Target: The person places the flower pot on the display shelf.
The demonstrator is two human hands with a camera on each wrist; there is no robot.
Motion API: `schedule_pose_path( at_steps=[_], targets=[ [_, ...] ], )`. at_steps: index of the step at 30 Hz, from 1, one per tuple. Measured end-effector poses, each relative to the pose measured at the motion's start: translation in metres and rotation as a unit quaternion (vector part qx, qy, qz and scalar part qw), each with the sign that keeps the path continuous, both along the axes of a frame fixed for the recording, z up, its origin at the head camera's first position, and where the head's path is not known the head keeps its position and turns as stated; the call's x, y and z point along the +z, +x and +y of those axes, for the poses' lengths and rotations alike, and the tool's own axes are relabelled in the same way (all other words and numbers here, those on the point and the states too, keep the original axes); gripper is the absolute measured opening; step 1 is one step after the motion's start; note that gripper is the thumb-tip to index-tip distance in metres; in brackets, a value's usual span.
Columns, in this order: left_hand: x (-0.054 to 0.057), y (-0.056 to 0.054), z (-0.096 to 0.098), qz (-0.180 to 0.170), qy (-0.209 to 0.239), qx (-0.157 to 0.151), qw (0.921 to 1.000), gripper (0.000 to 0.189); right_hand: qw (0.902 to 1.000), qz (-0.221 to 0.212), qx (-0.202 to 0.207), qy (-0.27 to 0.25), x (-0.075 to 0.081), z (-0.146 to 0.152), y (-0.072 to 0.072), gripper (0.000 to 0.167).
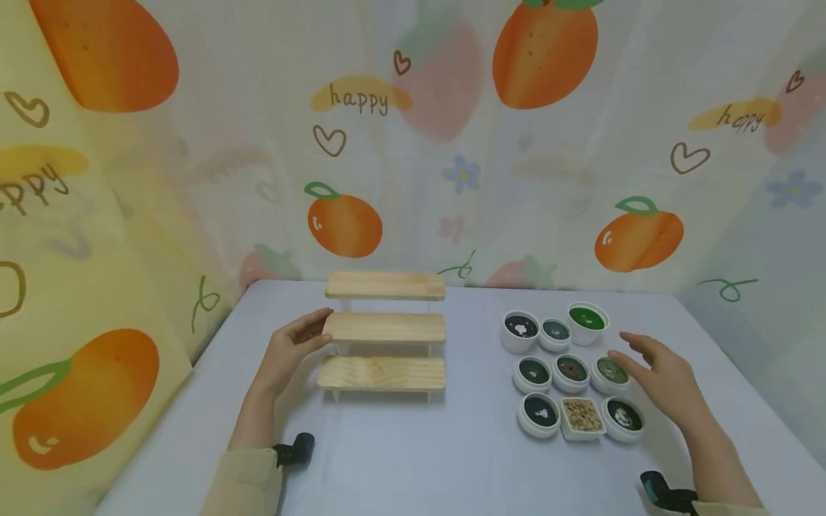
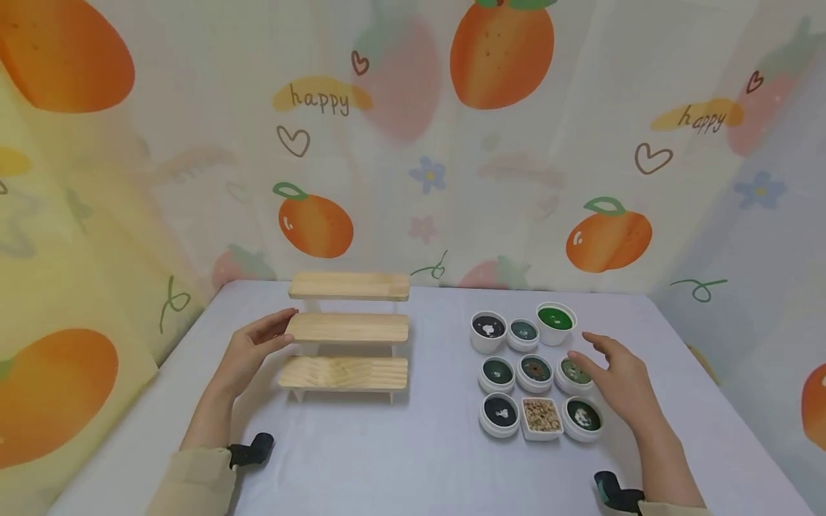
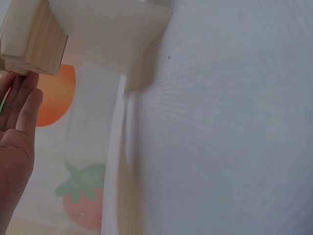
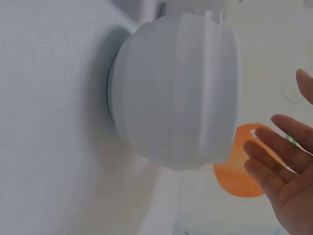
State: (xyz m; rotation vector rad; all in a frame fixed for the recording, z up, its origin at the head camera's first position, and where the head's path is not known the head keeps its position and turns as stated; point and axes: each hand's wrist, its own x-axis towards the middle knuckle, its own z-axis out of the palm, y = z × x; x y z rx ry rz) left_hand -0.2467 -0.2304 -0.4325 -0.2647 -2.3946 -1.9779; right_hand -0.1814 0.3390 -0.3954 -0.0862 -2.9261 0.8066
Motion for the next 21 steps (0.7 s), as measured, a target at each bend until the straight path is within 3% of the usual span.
schedule_pose_path(
  at_steps=[6,12,21],
  targets=[
    [-0.003,0.0,0.001,0.006,0.0,-0.001,1.0,0.058,0.9986,-0.012,-0.008,-0.05,-0.002,0.016,0.009,0.062],
    [-0.003,-0.001,0.002,0.004,0.009,-0.004,0.9999,0.059,0.9905,-0.063,0.035,-0.117,-0.009,0.046,0.014,0.053],
    [-0.005,-0.002,0.001,0.007,0.011,-0.003,0.9999,0.059,0.9747,-0.144,0.091,-0.144,-0.026,0.064,0.019,0.049]
  ],
)
